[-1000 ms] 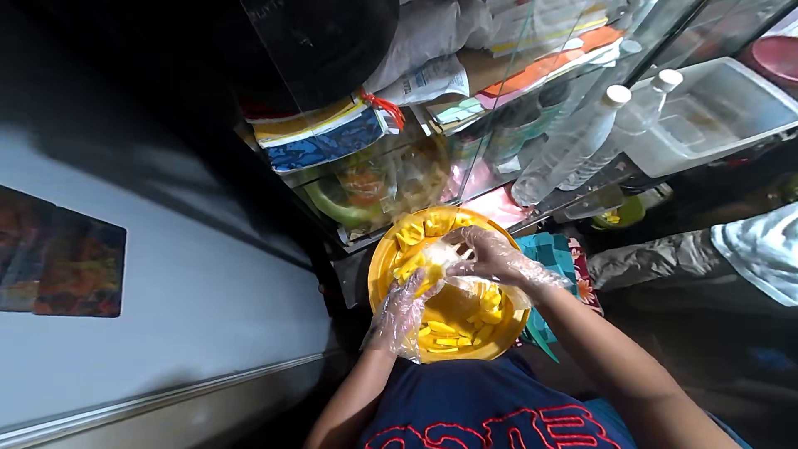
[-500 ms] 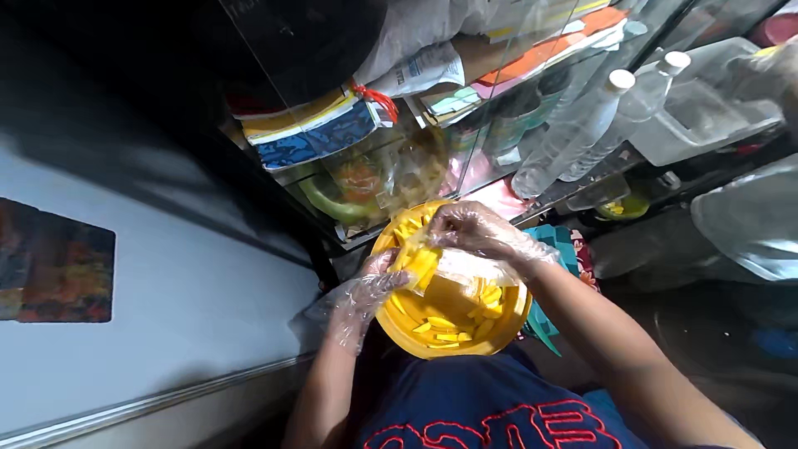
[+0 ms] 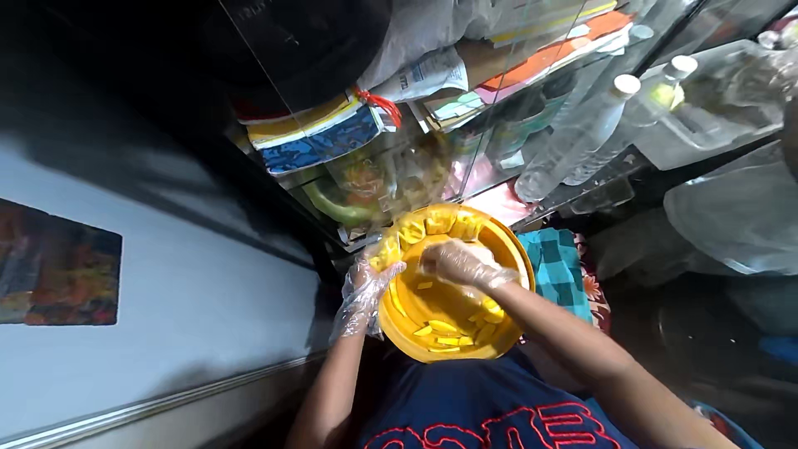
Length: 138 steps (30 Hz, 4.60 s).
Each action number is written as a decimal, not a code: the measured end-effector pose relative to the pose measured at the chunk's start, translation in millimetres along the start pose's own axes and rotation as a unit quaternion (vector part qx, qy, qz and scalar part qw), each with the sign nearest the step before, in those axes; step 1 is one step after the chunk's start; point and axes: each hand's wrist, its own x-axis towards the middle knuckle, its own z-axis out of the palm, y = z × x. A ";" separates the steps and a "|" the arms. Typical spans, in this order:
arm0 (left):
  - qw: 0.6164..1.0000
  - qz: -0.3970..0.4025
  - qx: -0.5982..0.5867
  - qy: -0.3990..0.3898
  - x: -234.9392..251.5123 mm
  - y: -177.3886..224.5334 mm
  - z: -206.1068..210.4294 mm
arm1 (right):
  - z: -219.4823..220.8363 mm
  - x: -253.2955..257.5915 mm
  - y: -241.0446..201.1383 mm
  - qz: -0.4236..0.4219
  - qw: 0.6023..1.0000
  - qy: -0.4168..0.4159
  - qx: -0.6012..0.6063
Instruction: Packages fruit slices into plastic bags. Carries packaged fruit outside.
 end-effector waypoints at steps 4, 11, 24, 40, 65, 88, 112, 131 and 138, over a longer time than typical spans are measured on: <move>1.000 0.008 0.016 -0.007 1.0 2.6 14.6 | 53.3 -2.1 -9.3 0.048 0.991 -0.124 0.022; 1.000 0.021 -0.014 0.017 14.9 0.4 28.8 | 49.0 5.4 -32.7 -0.007 0.984 -0.177 0.014; 0.990 0.103 0.095 0.026 9.1 -11.6 27.6 | 62.1 -31.7 -42.9 -0.097 0.958 -0.265 -0.044; 0.951 0.208 0.046 0.224 4.5 -27.0 27.6 | 37.9 -43.8 27.8 0.223 0.973 0.058 -0.014; 0.860 0.351 0.313 -0.198 21.9 19.1 116.1 | -14.3 -105.7 42.1 0.306 0.919 0.161 0.190; 0.921 0.103 -0.324 -0.189 -39.9 42.1 36.8 | -1.9 -76.4 -2.5 0.074 0.874 0.262 0.402; 0.980 0.020 -0.184 -0.068 -83.5 87.3 24.7 | 7.3 -55.8 -63.2 -0.044 0.923 0.374 0.073; 0.943 0.134 -0.259 -0.163 -46.6 52.3 24.0 | 7.9 -64.5 -41.1 -0.019 0.896 0.421 0.139; 0.968 0.212 -0.110 -0.074 -51.8 58.3 25.3 | 12.1 -68.5 -41.7 -0.016 0.902 0.394 0.174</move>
